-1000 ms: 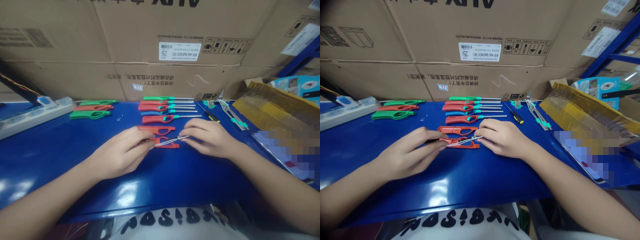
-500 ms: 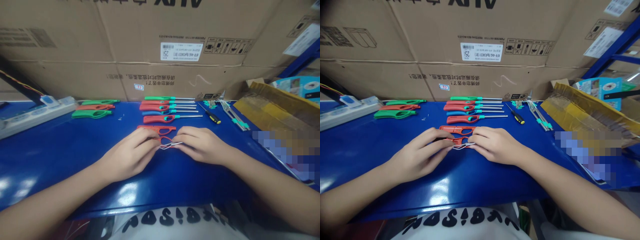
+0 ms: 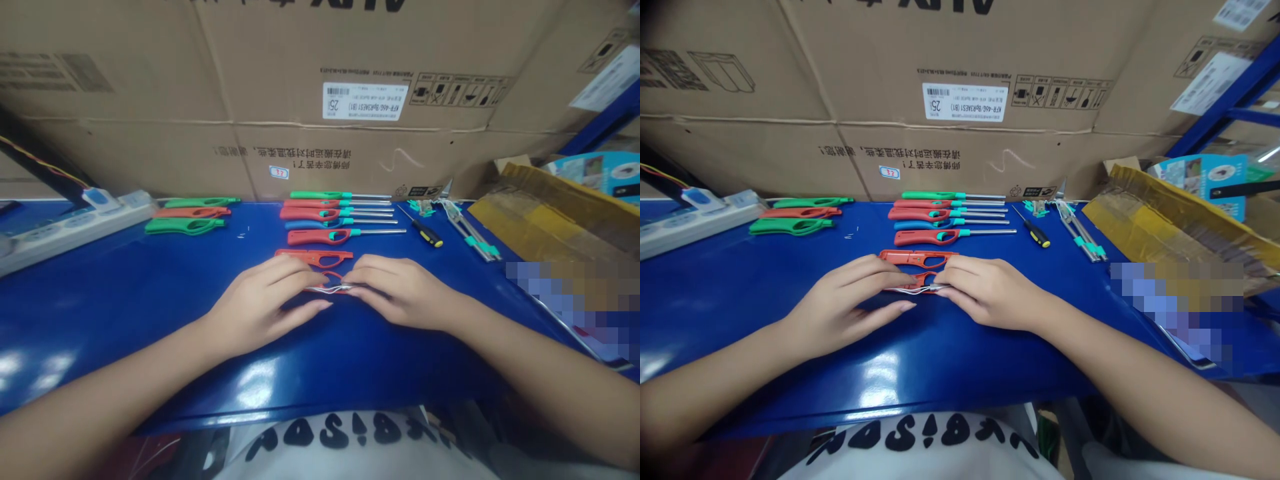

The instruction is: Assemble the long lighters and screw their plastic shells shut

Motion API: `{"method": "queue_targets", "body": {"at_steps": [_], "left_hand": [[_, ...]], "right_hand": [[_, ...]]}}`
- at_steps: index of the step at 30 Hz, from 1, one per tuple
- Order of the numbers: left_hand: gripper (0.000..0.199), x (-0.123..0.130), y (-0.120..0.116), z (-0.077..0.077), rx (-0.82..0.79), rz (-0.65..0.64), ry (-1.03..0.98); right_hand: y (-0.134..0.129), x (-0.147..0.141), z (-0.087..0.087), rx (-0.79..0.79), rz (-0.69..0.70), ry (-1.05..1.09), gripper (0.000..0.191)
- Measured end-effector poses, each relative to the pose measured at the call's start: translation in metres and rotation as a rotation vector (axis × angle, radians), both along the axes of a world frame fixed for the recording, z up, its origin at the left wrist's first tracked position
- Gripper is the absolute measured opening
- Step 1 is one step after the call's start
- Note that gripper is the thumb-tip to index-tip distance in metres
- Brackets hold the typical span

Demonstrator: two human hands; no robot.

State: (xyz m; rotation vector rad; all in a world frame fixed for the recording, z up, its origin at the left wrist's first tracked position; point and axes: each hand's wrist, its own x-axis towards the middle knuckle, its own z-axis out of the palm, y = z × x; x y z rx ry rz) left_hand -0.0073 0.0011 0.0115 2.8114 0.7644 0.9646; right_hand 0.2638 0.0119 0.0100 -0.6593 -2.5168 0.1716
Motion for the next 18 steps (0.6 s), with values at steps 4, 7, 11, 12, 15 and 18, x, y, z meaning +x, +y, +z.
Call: {"method": "queue_targets", "body": {"at_steps": [4,7,11,12,15,18], "left_hand": [[0.017,0.0047,-0.0004,-0.0023,-0.101,0.012,-0.086],[0.009,0.0077,-0.001,-0.0034,-0.157,0.016,-0.175],[0.008,0.0059,-0.0015,-0.0021,-0.08,-0.006,-0.161],[0.009,0.0047,-0.0014,-0.0015,-0.044,-0.012,-0.134],[0.011,0.0007,-0.0006,-0.0002,0.055,-0.008,-0.063],[0.012,-0.0016,0.0003,-0.0001,0.108,0.001,-0.038]], "right_hand": [[-0.0024,-0.0025,-0.0002,-0.02,0.022,-0.011,0.018],[-0.0032,-0.004,-0.0019,0.032,0.022,0.026,0.016],[-0.0015,-0.0039,-0.0047,0.115,0.021,0.107,0.014],[-0.0009,-0.0036,-0.005,0.117,0.022,0.117,0.013],[0.0002,-0.0028,-0.005,0.096,0.022,0.136,0.01],[0.0,-0.0028,-0.0042,0.074,0.023,0.14,0.009]]}}
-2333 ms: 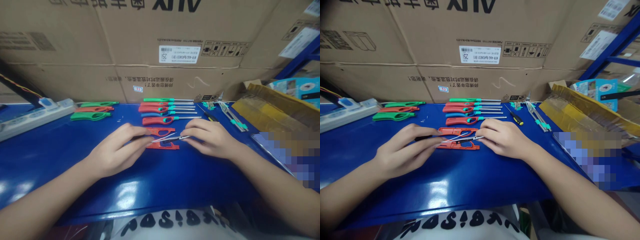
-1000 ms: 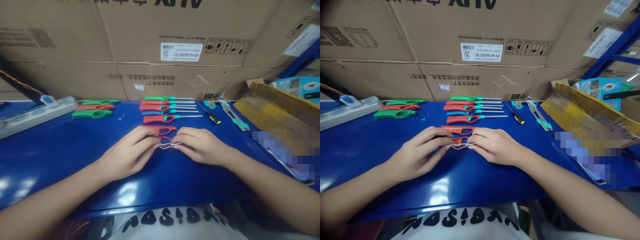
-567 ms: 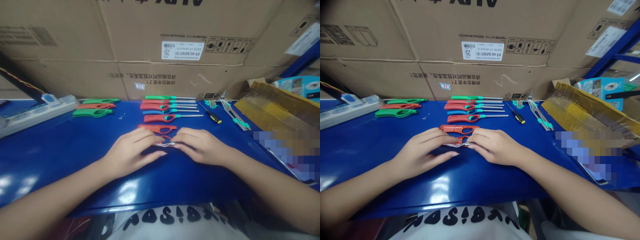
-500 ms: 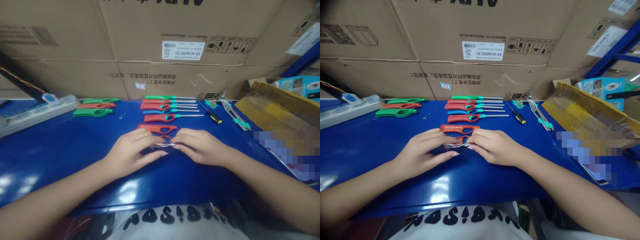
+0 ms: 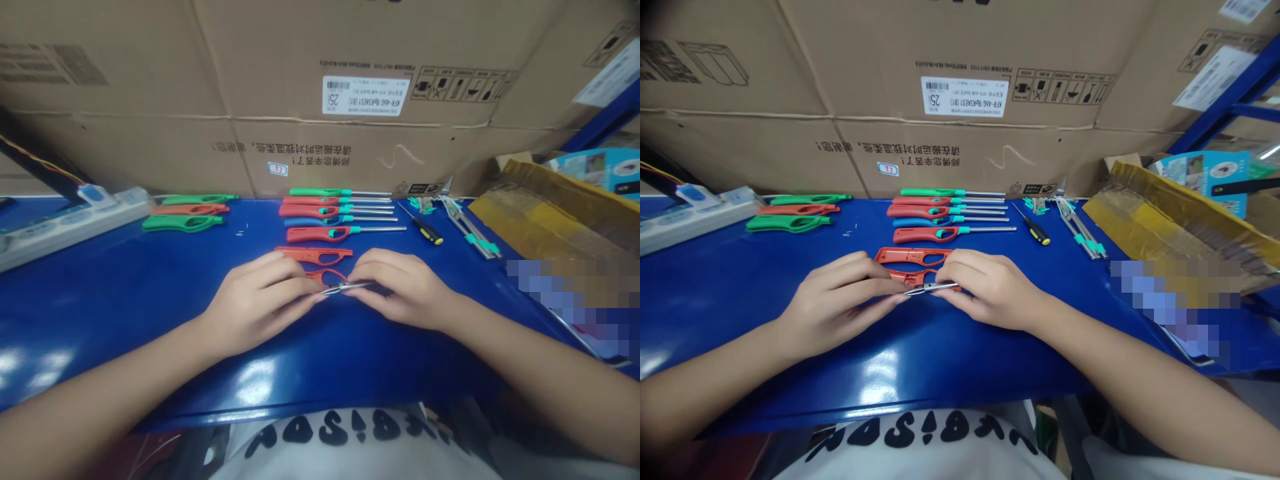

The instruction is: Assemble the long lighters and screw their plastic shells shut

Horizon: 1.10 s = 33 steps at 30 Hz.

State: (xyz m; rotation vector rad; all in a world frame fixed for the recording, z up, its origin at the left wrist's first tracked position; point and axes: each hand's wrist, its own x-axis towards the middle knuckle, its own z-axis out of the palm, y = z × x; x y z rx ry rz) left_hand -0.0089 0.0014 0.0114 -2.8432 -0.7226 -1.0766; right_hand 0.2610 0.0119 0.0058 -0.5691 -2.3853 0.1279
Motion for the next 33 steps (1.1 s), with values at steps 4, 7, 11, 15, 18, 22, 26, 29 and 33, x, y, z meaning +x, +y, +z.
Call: {"method": "queue_targets", "body": {"at_steps": [4,7,11,15,18,22,26,29,33], "left_hand": [[0.009,0.001,0.0,0.0,0.025,-0.006,-0.018],[0.006,0.003,-0.001,0.002,-0.014,0.001,-0.055],[0.005,0.006,-0.001,0.004,-0.113,-0.004,-0.136],[0.006,0.007,-0.002,0.003,-0.114,-0.015,-0.094],[0.008,0.007,-0.003,0.001,-0.112,-0.023,-0.056],[0.008,0.009,-0.004,0.0,-0.169,-0.025,-0.075],[0.009,0.012,-0.004,-0.002,-0.271,-0.038,-0.121],[0.007,0.013,-0.004,-0.004,-0.351,-0.015,-0.157],[0.012,0.013,-0.004,-0.005,-0.357,0.011,-0.167]], "right_hand": [[-0.001,0.0,0.001,-0.004,-0.001,-0.009,0.01],[-0.001,0.0,0.001,0.002,-0.003,-0.03,0.01],[-0.001,0.0,0.0,-0.007,-0.003,-0.032,0.01],[-0.002,-0.001,-0.001,-0.019,0.007,-0.028,0.01],[-0.003,-0.003,0.0,-0.02,0.007,-0.029,0.011],[-0.005,-0.005,0.002,-0.079,0.008,-0.033,0.012],[-0.006,-0.006,0.002,-0.134,0.013,-0.058,0.015],[-0.006,-0.007,0.003,-0.152,0.024,-0.058,0.015],[-0.007,-0.007,0.003,-0.155,0.021,-0.068,0.017]]}}
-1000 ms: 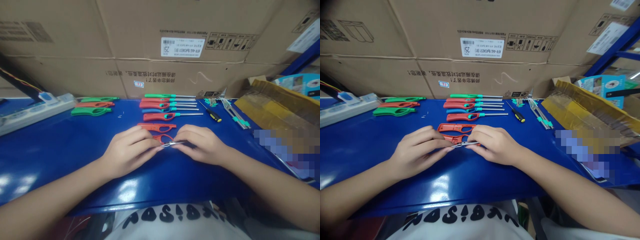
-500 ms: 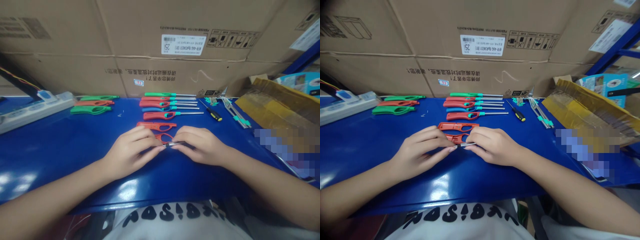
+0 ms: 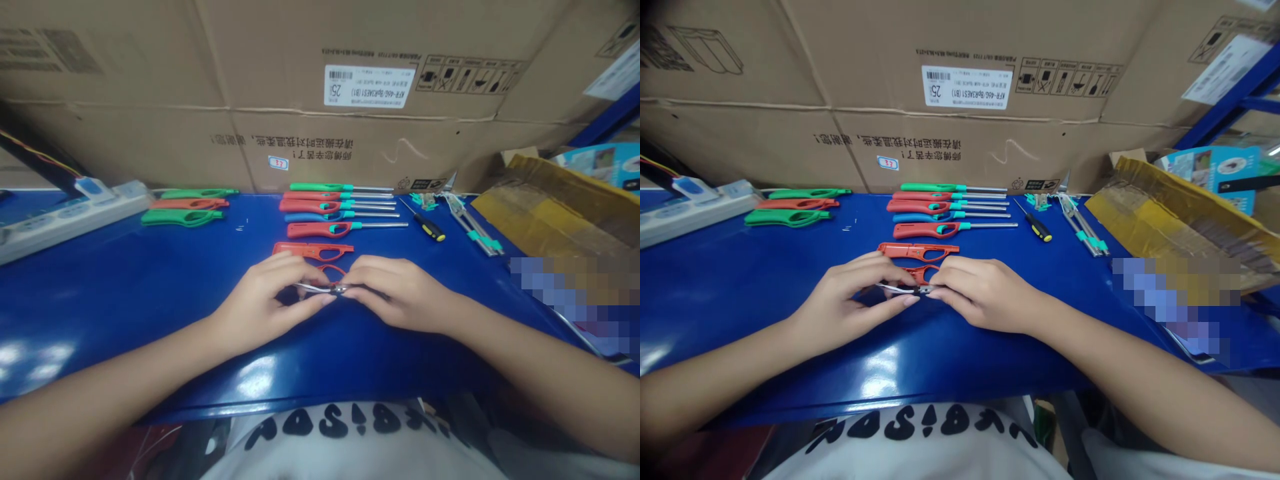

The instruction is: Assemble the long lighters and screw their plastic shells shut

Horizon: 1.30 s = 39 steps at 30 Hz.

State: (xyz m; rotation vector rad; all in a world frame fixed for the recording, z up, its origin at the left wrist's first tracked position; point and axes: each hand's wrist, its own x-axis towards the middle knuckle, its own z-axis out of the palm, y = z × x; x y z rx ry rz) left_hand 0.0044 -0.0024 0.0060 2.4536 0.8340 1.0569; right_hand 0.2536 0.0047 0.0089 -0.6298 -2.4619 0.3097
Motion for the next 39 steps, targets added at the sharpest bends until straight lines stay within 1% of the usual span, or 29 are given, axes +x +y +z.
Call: {"method": "queue_targets", "body": {"at_steps": [6,11,13,16,20,24,27,31,33,36,39], "left_hand": [[0.014,-0.0015,-0.0001,0.0001,0.067,-0.027,0.001],[0.017,-0.0048,-0.0012,-0.0009,0.194,-0.052,0.045],[0.017,-0.0054,-0.0019,-0.0014,0.232,-0.048,0.063],[0.017,-0.0053,-0.0023,-0.0018,0.244,-0.05,0.077],[0.017,-0.0045,-0.001,-0.0014,0.201,-0.061,0.053],[0.016,-0.0034,-0.0002,-0.0014,0.058,-0.086,-0.013],[0.016,-0.0018,-0.0008,-0.0017,-0.041,-0.076,-0.057],[0.012,0.001,-0.0013,-0.0016,-0.158,-0.076,-0.111],[0.011,0.0015,-0.0013,-0.0013,-0.178,-0.087,-0.118],[0.012,-0.0001,-0.0011,-0.0006,-0.111,-0.101,-0.077],[0.013,-0.0034,-0.0008,-0.0003,0.026,-0.123,-0.014]], "right_hand": [[-0.0014,0.0001,-0.0007,0.02,0.007,0.002,0.017],[-0.0014,-0.0003,-0.0008,0.027,-0.002,-0.036,0.021],[-0.0024,-0.0008,-0.0007,0.055,-0.008,-0.053,0.022],[-0.0046,-0.0016,-0.0012,0.119,-0.014,-0.076,0.022],[-0.0064,-0.0018,-0.0016,0.159,-0.023,-0.086,0.021],[-0.0071,-0.0011,-0.0001,0.187,-0.029,-0.09,0.02],[-0.0075,-0.0008,0.0011,0.18,-0.031,-0.075,0.018],[-0.0077,-0.0007,0.0001,0.15,-0.008,-0.053,0.017],[-0.0077,-0.0012,-0.001,0.106,0.002,-0.052,0.016],[-0.0076,-0.0033,-0.0016,-0.062,0.033,-0.021,0.014],[-0.0083,-0.0063,0.0005,-0.221,0.047,0.039,0.011]]}}
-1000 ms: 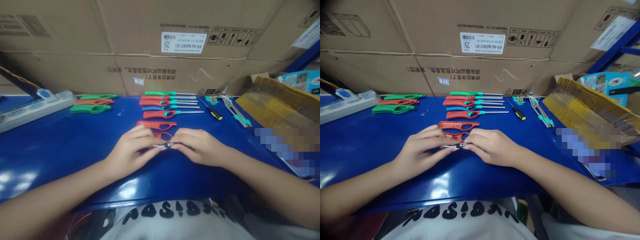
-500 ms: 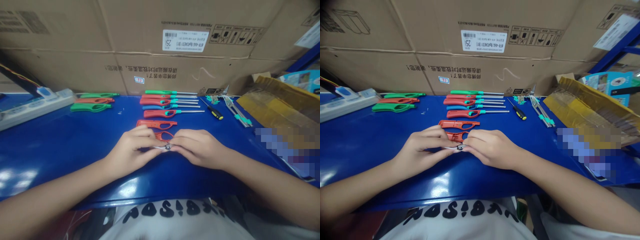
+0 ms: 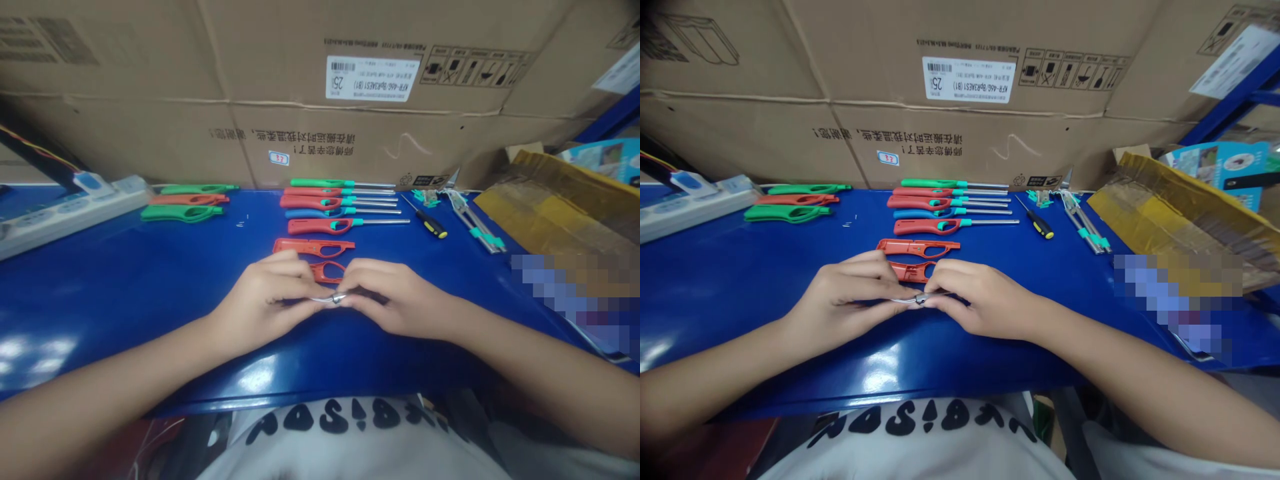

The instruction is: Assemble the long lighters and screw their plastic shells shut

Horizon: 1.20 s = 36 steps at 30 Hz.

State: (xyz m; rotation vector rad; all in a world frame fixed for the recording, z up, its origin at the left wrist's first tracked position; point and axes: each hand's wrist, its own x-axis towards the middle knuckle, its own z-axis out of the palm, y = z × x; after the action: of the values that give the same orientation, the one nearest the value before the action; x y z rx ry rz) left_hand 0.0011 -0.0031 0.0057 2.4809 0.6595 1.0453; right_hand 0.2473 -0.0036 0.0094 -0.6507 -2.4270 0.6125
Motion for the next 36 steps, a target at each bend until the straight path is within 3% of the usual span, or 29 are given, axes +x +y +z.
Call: {"method": "queue_targets", "body": {"at_steps": [5,8,14,18,22,25,31,36], "left_hand": [[0.015,-0.002,-0.002,-0.002,0.287,-0.011,0.115],[0.011,0.001,-0.005,-0.003,0.324,-0.019,0.149],[0.048,0.002,-0.002,-0.001,-0.143,0.126,0.013],[0.038,0.0,0.005,-0.001,-0.446,0.138,-0.121],[0.025,-0.004,0.012,-0.003,-0.573,0.155,-0.185],[0.022,-0.007,0.017,-0.006,-0.486,0.165,-0.149],[0.022,-0.013,0.023,-0.011,-0.015,0.157,0.13],[0.021,-0.015,0.025,-0.014,0.091,0.128,0.154]], "right_hand": [[-0.003,-0.004,0.003,-0.136,-0.026,-0.088,0.025],[-0.004,-0.004,0.002,-0.126,-0.076,-0.143,0.035],[0.006,0.004,0.005,0.043,-0.151,-0.156,0.03],[0.017,0.012,0.003,0.119,-0.218,-0.174,0.029],[0.022,0.015,0.001,0.107,-0.26,-0.193,0.028],[0.02,0.014,0.001,0.052,-0.287,-0.221,0.025],[0.017,0.012,0.001,-0.013,-0.329,-0.25,0.019],[0.017,0.012,-0.001,-0.039,-0.359,-0.303,0.017]]}}
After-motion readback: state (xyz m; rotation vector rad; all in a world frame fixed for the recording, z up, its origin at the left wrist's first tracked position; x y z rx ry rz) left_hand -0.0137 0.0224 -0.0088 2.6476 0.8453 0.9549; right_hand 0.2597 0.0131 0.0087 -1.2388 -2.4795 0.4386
